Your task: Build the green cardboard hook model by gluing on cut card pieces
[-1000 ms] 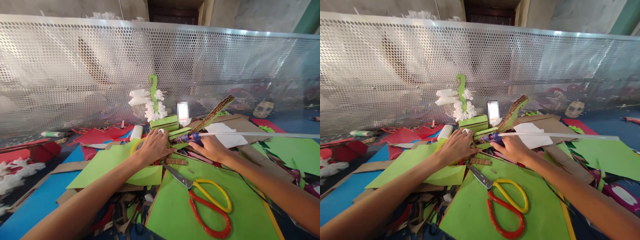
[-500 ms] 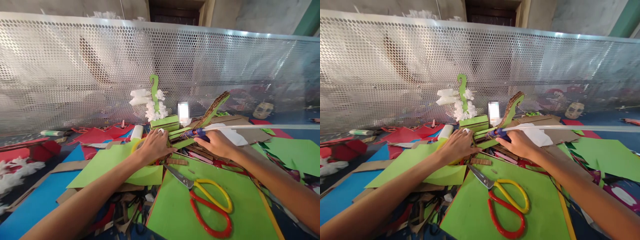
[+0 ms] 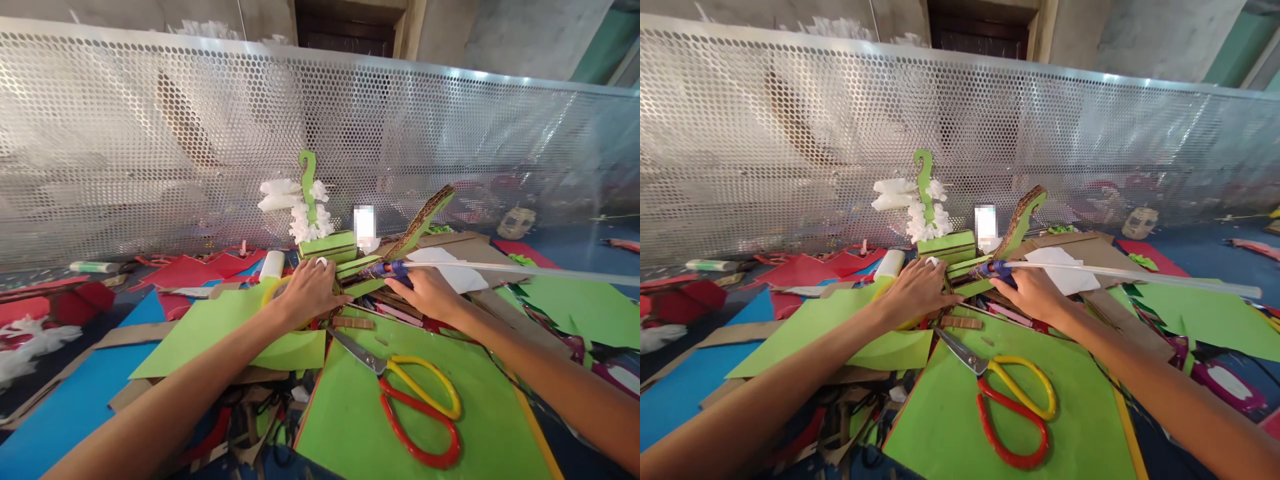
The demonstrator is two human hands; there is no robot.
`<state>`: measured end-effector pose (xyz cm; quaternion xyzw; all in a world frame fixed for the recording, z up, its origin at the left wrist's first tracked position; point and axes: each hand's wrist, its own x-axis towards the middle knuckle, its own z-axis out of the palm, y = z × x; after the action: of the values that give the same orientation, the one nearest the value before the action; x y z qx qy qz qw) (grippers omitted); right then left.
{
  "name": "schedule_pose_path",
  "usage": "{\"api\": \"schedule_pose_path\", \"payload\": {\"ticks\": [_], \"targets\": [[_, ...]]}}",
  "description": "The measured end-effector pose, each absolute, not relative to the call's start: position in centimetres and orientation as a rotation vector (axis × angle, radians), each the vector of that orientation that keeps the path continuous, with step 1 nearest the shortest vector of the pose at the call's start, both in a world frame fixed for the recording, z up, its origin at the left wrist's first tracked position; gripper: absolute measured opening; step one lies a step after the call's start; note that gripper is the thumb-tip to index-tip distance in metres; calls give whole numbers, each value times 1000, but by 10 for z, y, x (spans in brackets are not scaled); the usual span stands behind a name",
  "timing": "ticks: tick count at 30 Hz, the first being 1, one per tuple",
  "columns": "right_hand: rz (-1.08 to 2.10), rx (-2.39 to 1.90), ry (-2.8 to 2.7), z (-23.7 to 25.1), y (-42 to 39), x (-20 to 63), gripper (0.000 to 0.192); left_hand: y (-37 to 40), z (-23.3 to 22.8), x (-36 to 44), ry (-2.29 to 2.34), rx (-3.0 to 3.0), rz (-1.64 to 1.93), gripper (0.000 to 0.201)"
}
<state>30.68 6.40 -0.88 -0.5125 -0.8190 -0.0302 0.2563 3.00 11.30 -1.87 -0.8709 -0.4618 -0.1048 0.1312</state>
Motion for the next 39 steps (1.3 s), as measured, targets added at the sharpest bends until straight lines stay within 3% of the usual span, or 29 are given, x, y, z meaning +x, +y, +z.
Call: {"api": "schedule_pose_path", "payload": {"ticks": [7, 13, 16, 24, 39], "targets": [[-315, -1511, -2243, -5, 52, 310, 40, 115, -18, 31, -1356, -2542, -315, 78], [-631, -1491, -2336, -1, 47, 302, 51, 113, -22, 33, -1358, -2517, -359, 77], [-595, -1531, -2337, 4, 45, 302, 48, 111, -22, 35, -1354, -2530, -380, 74], [-129, -1584, -2289, 20, 45, 298, 40, 108, -19, 36, -1378, -2569, -421, 75], [-593, -1608, -2334, 22, 40, 290, 41, 118, -24, 26, -1352, -2647, -370, 80]]}}
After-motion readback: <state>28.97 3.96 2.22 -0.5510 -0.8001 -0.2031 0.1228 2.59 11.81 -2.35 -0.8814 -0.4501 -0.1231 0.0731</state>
